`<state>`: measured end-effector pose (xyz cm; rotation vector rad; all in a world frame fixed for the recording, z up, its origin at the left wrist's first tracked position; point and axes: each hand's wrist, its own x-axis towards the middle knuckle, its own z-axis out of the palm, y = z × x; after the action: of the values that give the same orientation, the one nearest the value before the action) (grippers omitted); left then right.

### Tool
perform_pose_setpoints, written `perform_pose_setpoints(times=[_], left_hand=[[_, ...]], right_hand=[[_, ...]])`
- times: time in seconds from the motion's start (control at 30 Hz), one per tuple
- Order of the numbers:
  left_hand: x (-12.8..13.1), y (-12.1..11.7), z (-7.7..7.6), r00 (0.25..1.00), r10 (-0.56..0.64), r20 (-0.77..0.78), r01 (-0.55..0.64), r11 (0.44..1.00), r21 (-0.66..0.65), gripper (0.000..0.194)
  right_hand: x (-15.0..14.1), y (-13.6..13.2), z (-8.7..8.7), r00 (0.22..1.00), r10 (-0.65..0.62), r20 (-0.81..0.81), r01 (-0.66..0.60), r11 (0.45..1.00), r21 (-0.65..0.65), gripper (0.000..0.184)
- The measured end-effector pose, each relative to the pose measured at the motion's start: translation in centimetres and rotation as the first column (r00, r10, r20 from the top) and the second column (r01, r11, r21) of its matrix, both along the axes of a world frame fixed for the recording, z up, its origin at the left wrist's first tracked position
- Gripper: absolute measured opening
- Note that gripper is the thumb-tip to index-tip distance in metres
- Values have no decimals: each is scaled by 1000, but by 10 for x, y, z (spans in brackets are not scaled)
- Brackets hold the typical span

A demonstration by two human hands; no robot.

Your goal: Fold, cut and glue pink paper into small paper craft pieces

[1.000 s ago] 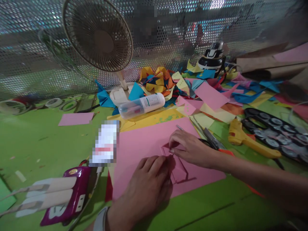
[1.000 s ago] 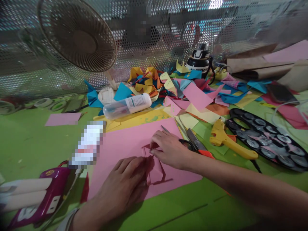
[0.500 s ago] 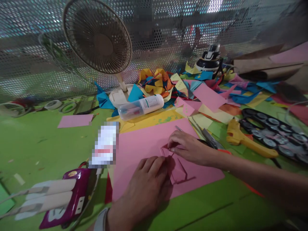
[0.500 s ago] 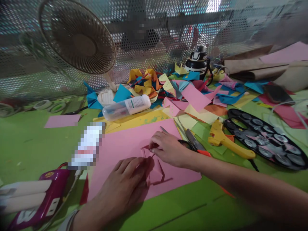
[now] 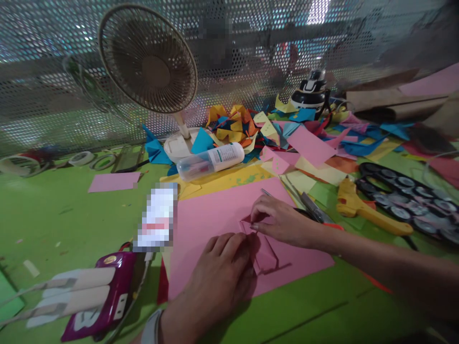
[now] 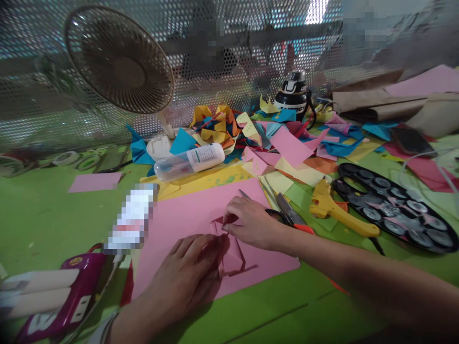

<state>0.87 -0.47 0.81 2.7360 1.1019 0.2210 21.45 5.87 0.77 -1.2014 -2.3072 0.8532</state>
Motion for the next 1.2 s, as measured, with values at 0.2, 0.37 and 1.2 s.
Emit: perform_pose_setpoints(times=[0.2, 0.37, 1.2], left_hand=[[2, -1, 2, 1000, 12, 17, -12, 1000, 1, 44], [3, 0, 2, 1000, 21, 20, -20, 1000, -16, 42], [5, 1, 0, 999, 0, -41, 3, 998, 66, 39]], right_hand=[[-2, -2, -1, 995, -96, -29, 95, 995, -33, 9], [-1, -2, 1, 999, -43, 18, 43, 999, 5, 9], [1, 4, 0, 999, -20, -41, 20, 1000, -21, 4]])
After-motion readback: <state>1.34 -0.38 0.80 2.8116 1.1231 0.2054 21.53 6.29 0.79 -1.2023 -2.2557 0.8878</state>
